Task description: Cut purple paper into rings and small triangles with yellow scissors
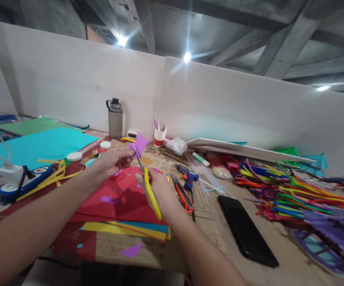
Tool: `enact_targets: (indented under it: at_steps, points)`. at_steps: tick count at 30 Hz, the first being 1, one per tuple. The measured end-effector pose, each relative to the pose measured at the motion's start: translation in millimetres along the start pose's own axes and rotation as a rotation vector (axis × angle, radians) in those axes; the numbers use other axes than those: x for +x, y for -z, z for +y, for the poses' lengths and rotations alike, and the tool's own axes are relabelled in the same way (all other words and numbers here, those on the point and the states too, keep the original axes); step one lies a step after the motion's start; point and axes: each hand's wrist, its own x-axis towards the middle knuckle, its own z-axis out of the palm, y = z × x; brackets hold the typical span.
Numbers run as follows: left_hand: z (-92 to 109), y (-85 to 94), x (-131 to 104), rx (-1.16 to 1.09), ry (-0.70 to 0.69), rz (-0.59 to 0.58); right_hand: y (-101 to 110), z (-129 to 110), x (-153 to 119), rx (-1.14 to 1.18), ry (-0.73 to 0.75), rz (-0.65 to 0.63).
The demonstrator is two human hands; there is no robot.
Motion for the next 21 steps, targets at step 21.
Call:
enact_targets:
  at_steps: [21]
  points:
    - [3.6,0.0,0.7,-0.014,0.126,0.01,-16.3,12.6,-2.9,-0.012,0.031,0.042]
